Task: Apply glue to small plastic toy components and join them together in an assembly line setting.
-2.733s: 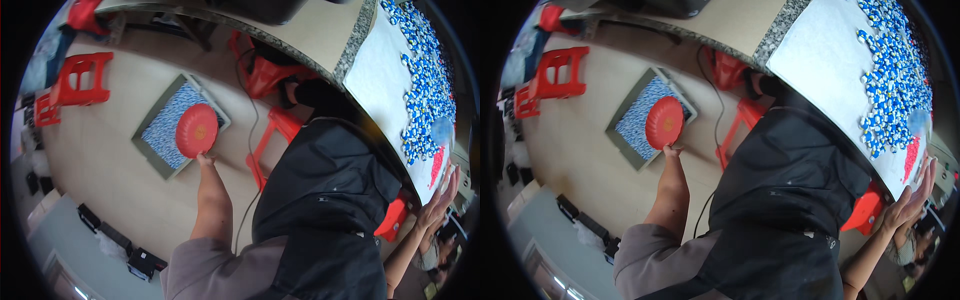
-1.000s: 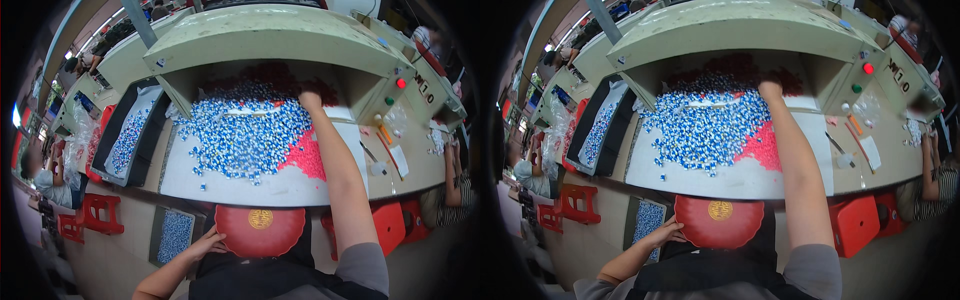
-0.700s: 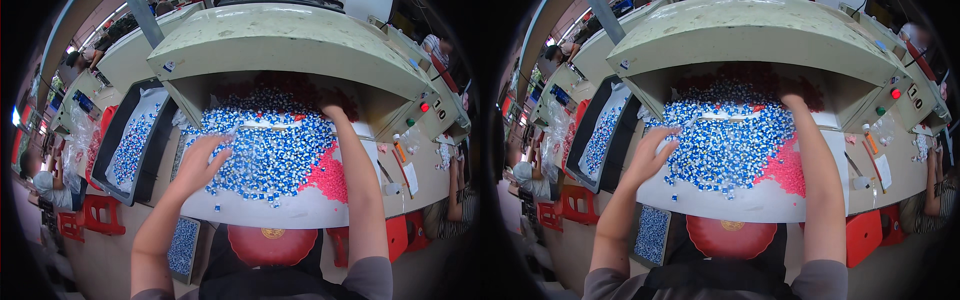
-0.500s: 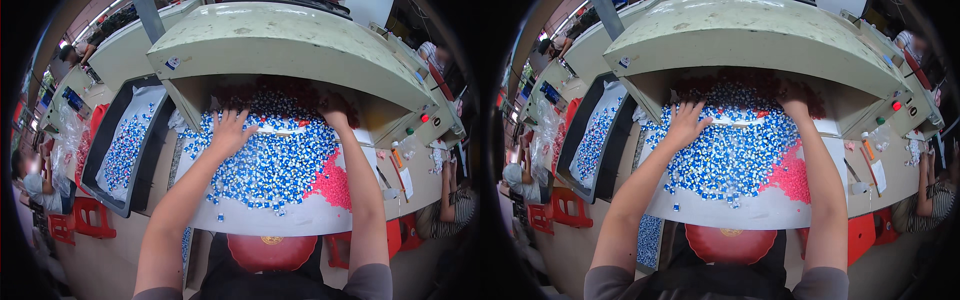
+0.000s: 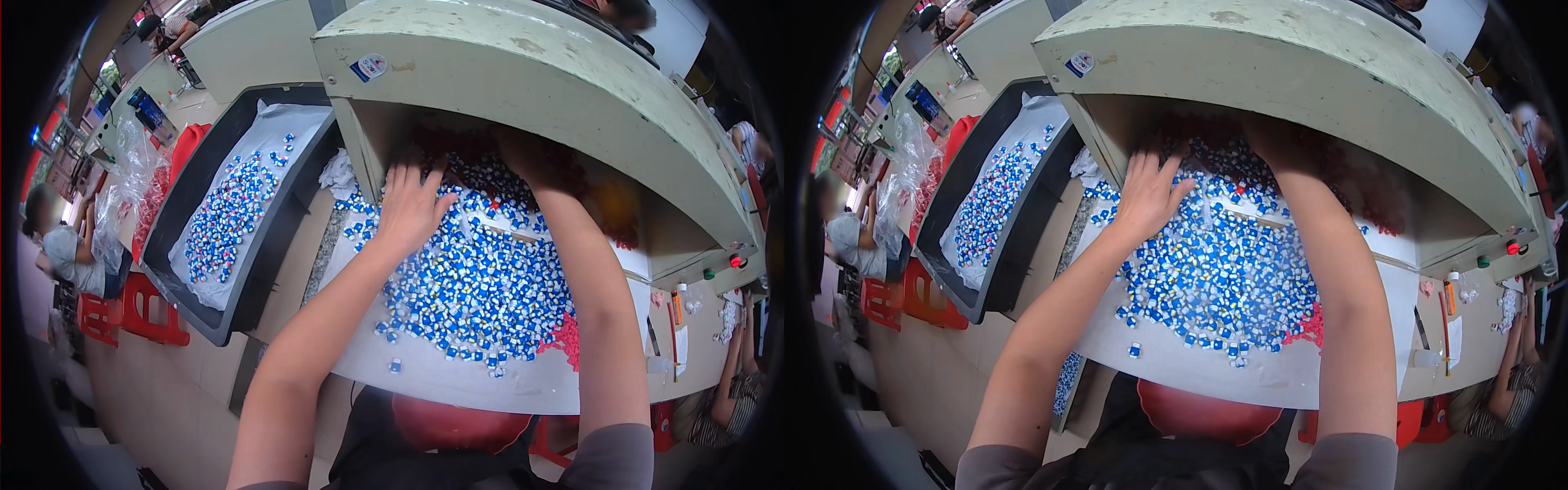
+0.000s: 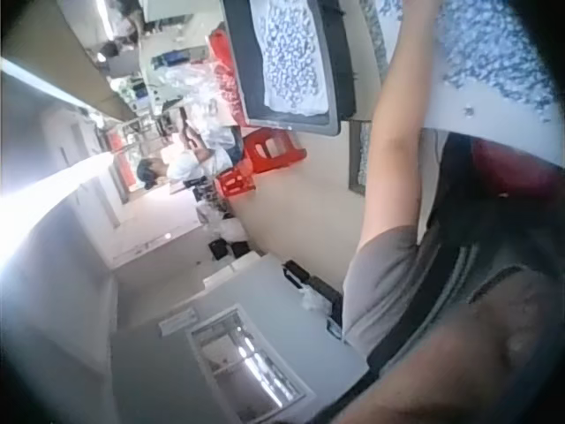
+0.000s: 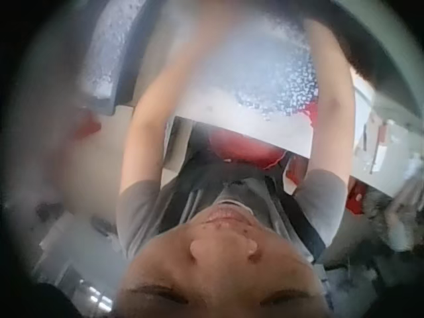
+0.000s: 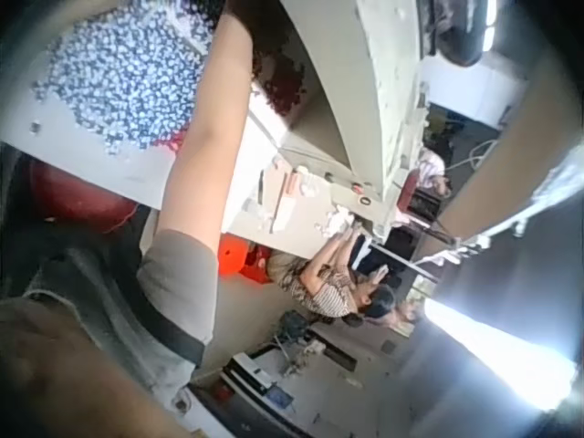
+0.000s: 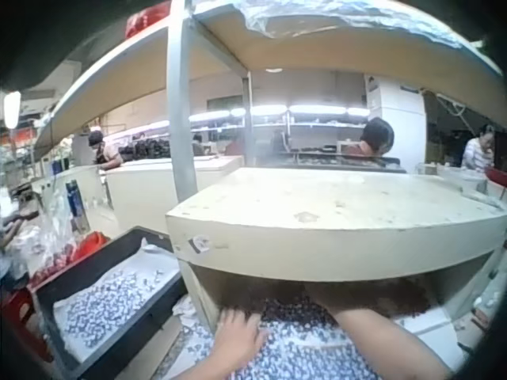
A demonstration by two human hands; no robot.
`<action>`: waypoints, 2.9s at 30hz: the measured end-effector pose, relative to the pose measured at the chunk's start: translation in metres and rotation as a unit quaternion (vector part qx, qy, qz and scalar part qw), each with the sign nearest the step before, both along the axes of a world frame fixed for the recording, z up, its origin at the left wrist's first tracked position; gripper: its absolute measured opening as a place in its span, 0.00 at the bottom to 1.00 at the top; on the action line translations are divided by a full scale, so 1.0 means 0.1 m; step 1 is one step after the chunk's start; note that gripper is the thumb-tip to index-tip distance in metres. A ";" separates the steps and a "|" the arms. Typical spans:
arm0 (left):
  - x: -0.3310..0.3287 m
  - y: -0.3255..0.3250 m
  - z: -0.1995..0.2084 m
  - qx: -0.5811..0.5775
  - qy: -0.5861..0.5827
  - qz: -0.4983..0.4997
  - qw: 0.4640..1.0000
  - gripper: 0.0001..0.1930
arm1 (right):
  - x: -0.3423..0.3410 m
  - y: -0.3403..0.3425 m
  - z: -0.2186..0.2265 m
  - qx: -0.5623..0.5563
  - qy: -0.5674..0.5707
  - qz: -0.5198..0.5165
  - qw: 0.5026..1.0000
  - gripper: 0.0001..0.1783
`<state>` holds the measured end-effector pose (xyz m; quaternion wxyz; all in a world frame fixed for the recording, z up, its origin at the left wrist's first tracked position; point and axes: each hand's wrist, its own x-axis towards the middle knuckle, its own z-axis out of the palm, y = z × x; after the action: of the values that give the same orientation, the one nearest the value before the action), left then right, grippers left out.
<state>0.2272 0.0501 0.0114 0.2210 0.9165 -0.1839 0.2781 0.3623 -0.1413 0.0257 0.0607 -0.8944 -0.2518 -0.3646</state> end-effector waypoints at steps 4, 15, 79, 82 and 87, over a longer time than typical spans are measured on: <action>-0.14 -0.07 -0.01 0.037 0.060 0.065 0.995 0.24 | 0.19 -0.07 -0.15 0.052 -0.015 0.022 0.998 0.15; -0.40 0.01 0.04 -0.112 0.004 -0.113 0.987 0.11 | -0.72 0.05 0.27 0.071 0.353 0.293 0.886 0.11; -0.66 0.64 0.06 -0.423 0.139 -0.120 0.887 0.08 | -1.72 0.51 0.51 0.310 0.433 0.337 0.776 0.11; -0.48 0.90 0.18 -0.197 -0.058 0.117 0.972 0.12 | -1.51 0.29 0.45 0.167 0.331 0.221 0.902 0.15; 0.28 1.02 0.03 0.002 -0.140 0.141 0.980 0.10 | -2.07 0.37 -0.03 -0.124 0.322 0.207 0.916 0.31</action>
<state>0.2551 0.1521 0.0144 0.1503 0.8858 -0.0821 0.4314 0.1553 -0.1045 0.0231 0.1013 -0.8917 -0.4412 -0.0022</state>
